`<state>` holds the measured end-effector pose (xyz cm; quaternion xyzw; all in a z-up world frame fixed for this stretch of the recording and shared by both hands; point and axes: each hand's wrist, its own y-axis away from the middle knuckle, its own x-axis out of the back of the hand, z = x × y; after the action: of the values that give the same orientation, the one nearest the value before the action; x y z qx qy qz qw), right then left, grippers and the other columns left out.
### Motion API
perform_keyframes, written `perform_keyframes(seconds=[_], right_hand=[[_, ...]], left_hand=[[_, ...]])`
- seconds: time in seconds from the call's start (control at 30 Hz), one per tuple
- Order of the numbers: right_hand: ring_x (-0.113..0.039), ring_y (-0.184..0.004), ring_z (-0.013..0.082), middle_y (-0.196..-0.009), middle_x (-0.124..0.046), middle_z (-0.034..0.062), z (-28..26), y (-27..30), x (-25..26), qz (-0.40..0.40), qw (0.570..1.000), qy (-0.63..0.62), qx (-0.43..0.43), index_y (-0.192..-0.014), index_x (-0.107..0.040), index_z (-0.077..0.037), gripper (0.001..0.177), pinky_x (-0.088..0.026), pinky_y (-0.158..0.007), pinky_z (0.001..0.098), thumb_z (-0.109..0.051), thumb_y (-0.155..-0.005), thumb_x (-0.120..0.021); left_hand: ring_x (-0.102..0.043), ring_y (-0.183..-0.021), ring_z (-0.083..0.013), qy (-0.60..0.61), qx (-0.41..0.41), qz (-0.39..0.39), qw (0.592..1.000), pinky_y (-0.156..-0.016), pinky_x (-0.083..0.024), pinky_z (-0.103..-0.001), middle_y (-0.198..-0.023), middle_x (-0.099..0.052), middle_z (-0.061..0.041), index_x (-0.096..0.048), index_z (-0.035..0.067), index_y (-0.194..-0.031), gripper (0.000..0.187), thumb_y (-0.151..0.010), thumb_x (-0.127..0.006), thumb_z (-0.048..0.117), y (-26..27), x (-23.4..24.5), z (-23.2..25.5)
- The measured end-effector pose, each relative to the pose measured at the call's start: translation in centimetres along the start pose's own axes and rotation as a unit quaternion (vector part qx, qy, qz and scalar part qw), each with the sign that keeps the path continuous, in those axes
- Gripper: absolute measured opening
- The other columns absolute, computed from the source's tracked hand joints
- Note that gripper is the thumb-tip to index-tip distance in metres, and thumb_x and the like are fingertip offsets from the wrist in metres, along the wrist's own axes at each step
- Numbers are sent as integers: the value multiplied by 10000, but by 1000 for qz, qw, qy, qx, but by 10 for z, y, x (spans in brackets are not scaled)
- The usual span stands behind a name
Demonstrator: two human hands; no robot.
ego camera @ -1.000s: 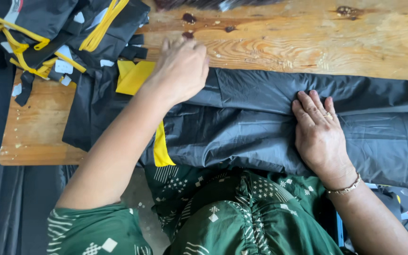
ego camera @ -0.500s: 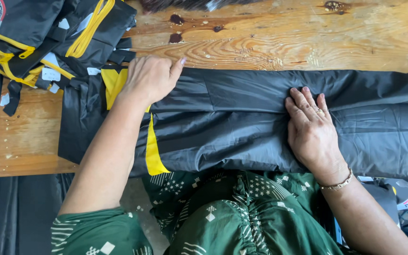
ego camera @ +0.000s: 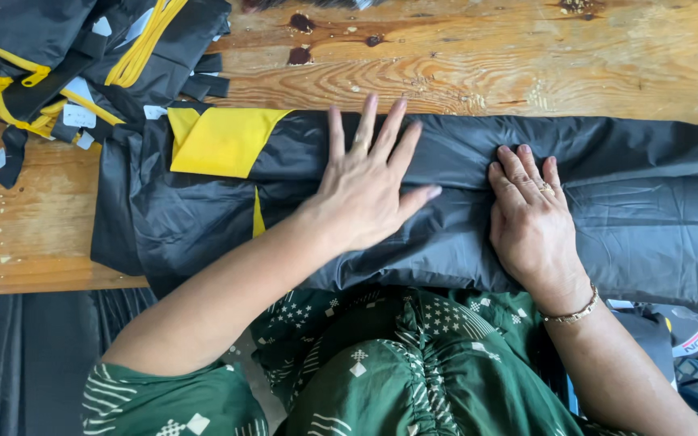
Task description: The person folds a black and yellow fabric item on a wooden table. They smooth the fabric, fold it lengthwise multiple times, and roll it into a compact bundle.
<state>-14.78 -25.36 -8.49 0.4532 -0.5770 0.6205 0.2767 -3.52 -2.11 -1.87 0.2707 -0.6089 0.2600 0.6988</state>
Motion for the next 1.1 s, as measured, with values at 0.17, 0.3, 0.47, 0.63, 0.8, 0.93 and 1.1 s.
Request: perform_keyframes(seconds=[0.17, 0.3, 0.47, 0.63, 0.8, 0.93, 1.1], right_hand=[[-565, -1410, 431, -1470, -629, 231, 1, -1, 3, 20, 999, -40, -5, -1271, -679, 43, 319, -371, -1217, 602, 39, -970, -572], [-591, -1389, 429, -1436, -643, 236, 3, 0, 3, 43, 996, -77, -16, -1192, -695, 52, 259, -415, -1207, 584, 66, -947, -614], [-603, -1375, 418, -1409, -678, 188, -7, -16, 38, -58, 998, 11, -27, -1144, -716, -13, 246, -383, -1178, 630, -158, -961, -637], [-533, -1394, 518, -1462, -606, 333, -55, -74, 71, -58, 998, 28, 2, -1431, -584, 100, 637, -293, -1189, 658, -405, -1043, -612], [-82, -1552, 404, -1695, -127, 205, -81, -115, 9, -209, 976, -39, 57, -1644, -169, -70, 807, -99, -1206, 637, -624, -1064, -267], [-218, -1551, 422, -1690, -264, 193, -71, -93, -6, -117, 989, 27, 85, -1603, -376, -31, 851, -235, -1159, 719, -659, -1028, -403], [-153, -1549, 498, -1696, -210, 276, -21, -55, 13, -167, 984, 54, -24, -1633, -262, 26, 929, -125, -1095, 834, -649, -1001, -358]], left_hand=[[68, -1515, -514, -3, 79, -66, 995, -1140, 32, -760, -1704, 69, -145, -77, 129, -1646, 889, -999, -272, 707, 33, -8, -22], [-16, -1502, -566, -30, 103, -24, 994, -1139, -63, -761, -1698, 39, -208, -113, 100, -1648, 883, -1019, -311, 687, 57, -24, -37], [-69, -1489, -599, -51, 85, 34, 994, -1118, -121, -790, -1692, -16, -240, -184, 98, -1646, 855, -1029, -373, 660, 59, -35, -38], [-119, -1482, -614, -66, 67, 76, 993, -1102, -171, -800, -1688, -86, -259, -238, 83, -1642, 851, -1028, -416, 645, 59, -39, -37], [-113, -1500, -576, -35, 83, 109, 990, -1124, -135, -795, -1686, -142, -237, -351, 95, -1608, 848, -971, -501, 634, 60, -45, -38], [-82, -1505, -572, -33, 81, 84, 993, -1131, -118, -781, -1698, -91, -225, -277, 110, -1630, 848, -989, -471, 629, 63, -42, -45], [-60, -1532, -526, -24, 4, 63, 998, -1178, -82, -710, -1709, -78, -209, -248, 106, -1641, 1018, -931, -468, 802, 72, -35, -65]])
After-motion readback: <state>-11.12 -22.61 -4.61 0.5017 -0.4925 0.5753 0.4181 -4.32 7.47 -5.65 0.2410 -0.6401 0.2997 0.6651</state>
